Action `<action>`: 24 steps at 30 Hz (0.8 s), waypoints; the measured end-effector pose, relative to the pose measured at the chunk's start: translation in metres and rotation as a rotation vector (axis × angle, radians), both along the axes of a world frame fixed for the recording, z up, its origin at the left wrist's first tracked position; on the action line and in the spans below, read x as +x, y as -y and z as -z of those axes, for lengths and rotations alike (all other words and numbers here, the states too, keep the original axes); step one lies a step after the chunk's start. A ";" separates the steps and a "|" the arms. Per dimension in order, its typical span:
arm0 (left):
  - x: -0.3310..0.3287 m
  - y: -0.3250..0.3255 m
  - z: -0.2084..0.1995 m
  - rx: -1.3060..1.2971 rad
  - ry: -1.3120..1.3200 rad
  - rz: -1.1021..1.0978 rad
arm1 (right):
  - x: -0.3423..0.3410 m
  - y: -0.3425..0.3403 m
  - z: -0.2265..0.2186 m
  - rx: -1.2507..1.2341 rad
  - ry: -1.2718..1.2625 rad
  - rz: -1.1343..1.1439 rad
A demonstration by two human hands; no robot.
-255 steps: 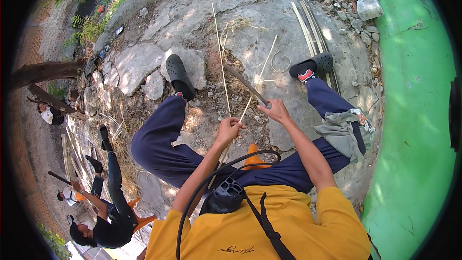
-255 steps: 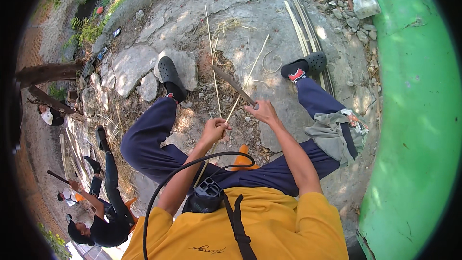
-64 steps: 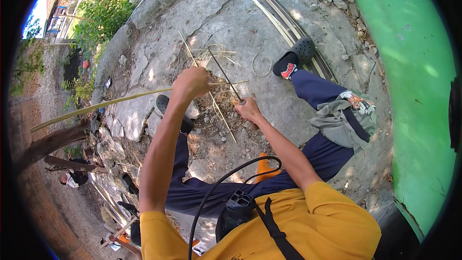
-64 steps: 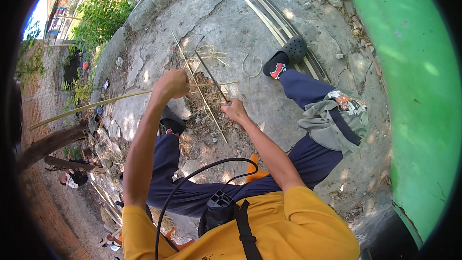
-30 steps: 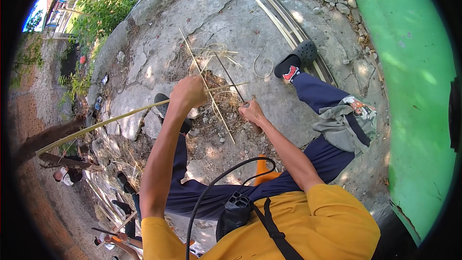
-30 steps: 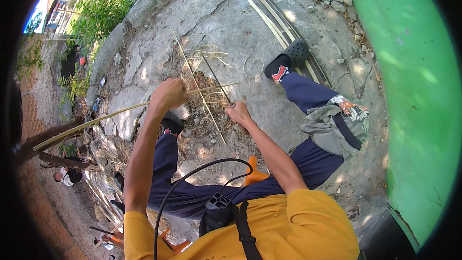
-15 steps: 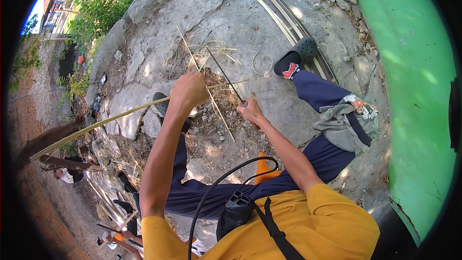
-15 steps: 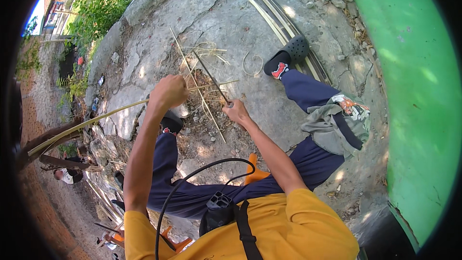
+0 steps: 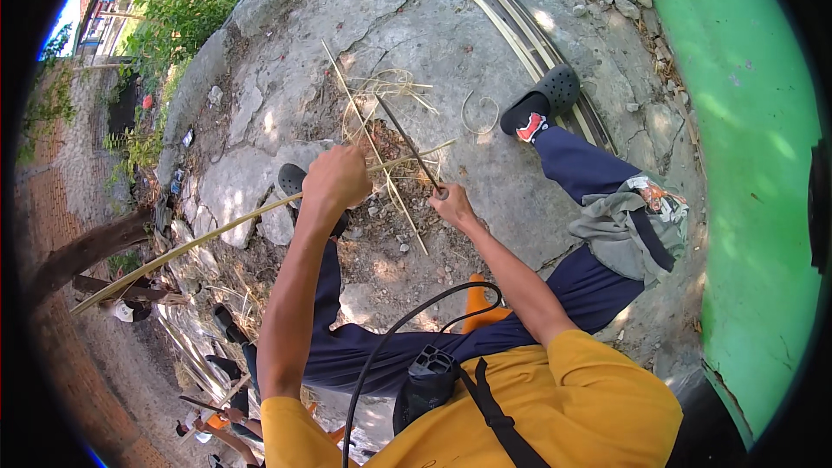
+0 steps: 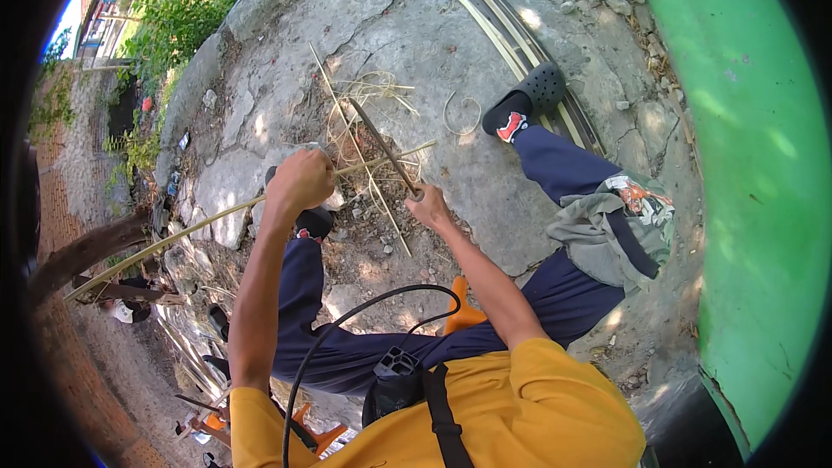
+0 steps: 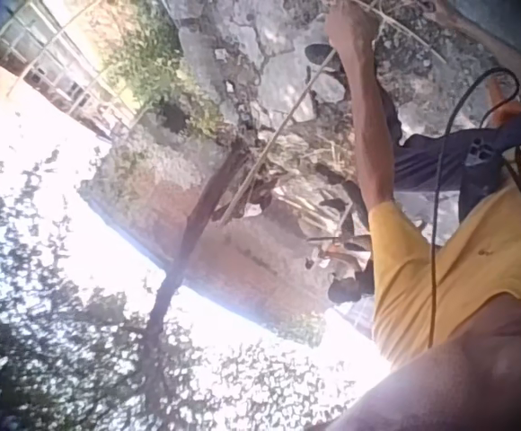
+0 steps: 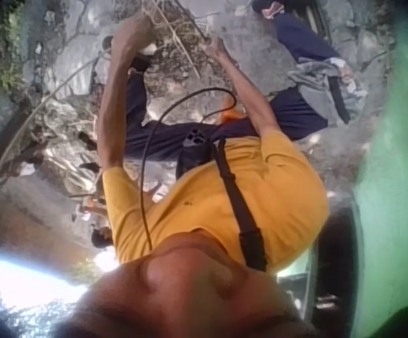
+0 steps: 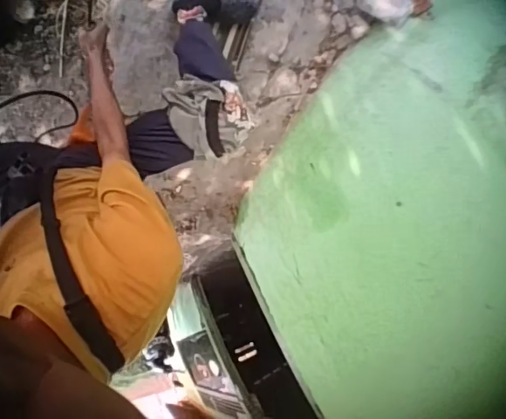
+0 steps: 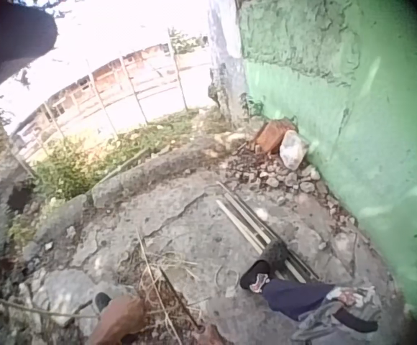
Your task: The person scrapes a bamboo stick with a knife, removes shavings by hand, and trims the bamboo stick using the blade.
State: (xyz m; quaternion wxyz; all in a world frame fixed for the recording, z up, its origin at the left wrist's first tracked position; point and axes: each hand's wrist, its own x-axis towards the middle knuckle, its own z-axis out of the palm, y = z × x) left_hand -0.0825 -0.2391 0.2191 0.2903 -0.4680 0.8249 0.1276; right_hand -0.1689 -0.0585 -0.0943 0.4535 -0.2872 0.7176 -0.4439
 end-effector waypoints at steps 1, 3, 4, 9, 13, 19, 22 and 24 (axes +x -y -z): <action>0.000 0.001 -0.002 0.007 0.001 -0.013 | 0.000 -0.001 0.003 0.036 0.041 -0.001; -0.021 -0.003 0.002 0.020 -0.019 0.048 | -0.031 -0.017 0.049 0.174 0.036 0.099; -0.012 -0.004 0.004 0.027 0.018 0.060 | -0.030 -0.014 0.042 0.168 0.051 0.084; -0.010 -0.001 -0.007 0.015 -0.007 -0.027 | -0.028 0.009 0.002 0.208 0.051 0.026; -0.019 0.007 -0.013 -0.006 0.013 0.016 | 0.005 0.021 -0.033 -0.067 0.114 -0.017; -0.020 0.006 -0.005 0.100 -0.020 0.014 | -0.045 -0.004 0.026 0.219 0.077 0.026; -0.029 -0.002 -0.011 0.023 0.034 0.007 | -0.041 -0.005 0.029 0.325 0.130 0.059; -0.032 0.001 -0.019 0.013 0.034 -0.001 | -0.022 0.000 0.022 0.292 0.175 0.097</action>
